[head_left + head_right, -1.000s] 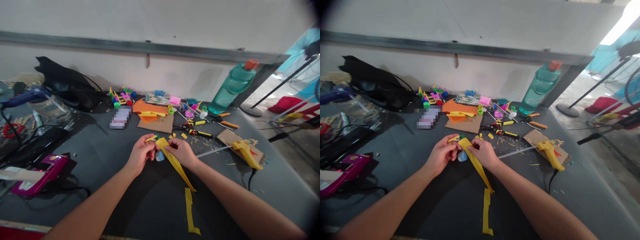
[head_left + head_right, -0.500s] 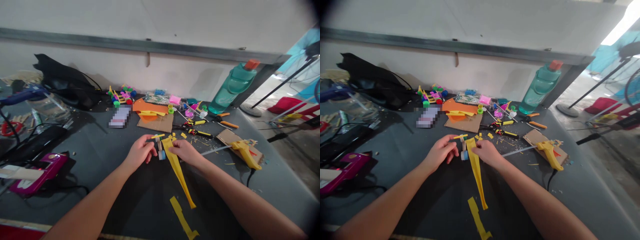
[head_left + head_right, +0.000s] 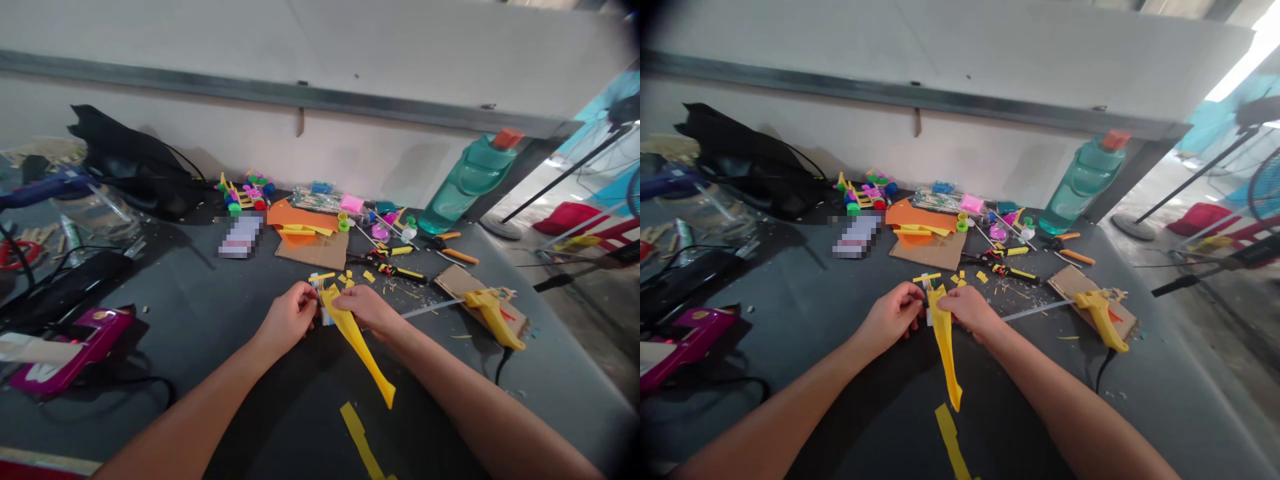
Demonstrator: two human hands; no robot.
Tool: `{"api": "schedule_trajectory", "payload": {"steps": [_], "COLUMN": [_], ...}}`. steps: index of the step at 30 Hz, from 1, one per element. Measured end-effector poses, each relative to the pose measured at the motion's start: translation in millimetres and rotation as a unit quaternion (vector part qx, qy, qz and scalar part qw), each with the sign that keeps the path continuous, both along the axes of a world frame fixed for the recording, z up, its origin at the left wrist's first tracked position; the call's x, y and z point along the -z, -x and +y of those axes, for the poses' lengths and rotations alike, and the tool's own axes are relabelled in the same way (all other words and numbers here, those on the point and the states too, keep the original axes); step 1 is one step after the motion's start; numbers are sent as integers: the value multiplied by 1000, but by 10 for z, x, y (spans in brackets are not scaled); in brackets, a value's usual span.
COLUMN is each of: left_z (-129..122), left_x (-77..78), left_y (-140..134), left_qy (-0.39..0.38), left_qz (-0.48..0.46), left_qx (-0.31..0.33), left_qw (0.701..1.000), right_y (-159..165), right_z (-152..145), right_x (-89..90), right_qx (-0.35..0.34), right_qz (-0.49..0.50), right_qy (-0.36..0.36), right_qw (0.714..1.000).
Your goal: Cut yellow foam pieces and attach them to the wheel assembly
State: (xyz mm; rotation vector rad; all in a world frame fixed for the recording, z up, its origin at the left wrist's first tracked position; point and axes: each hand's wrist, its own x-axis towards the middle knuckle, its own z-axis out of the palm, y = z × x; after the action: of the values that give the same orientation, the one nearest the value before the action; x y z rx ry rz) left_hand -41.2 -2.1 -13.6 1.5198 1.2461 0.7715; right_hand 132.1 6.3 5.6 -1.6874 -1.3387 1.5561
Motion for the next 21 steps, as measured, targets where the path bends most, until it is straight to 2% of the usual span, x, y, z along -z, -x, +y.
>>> {"api": "schedule_trajectory", "payload": {"steps": [16,19,21], "left_z": [5,7,-7], "left_x": [38,17,-29], "left_y": [-8,6,13], "left_qy": [1,0,-37], "left_qz": [8,19,57], "left_qx": [-10,-36,-33], "left_qw": [1000,999,997], "right_y": [16,-11,-50], "right_z": [17,-11,-30], "right_x": [-17,-20,-25], "right_qx": [-18,-33,-47], "right_qz": [-8,-26,-47], "right_qy": [-20,-58,-92], "right_qw": [1000,997,994]}}
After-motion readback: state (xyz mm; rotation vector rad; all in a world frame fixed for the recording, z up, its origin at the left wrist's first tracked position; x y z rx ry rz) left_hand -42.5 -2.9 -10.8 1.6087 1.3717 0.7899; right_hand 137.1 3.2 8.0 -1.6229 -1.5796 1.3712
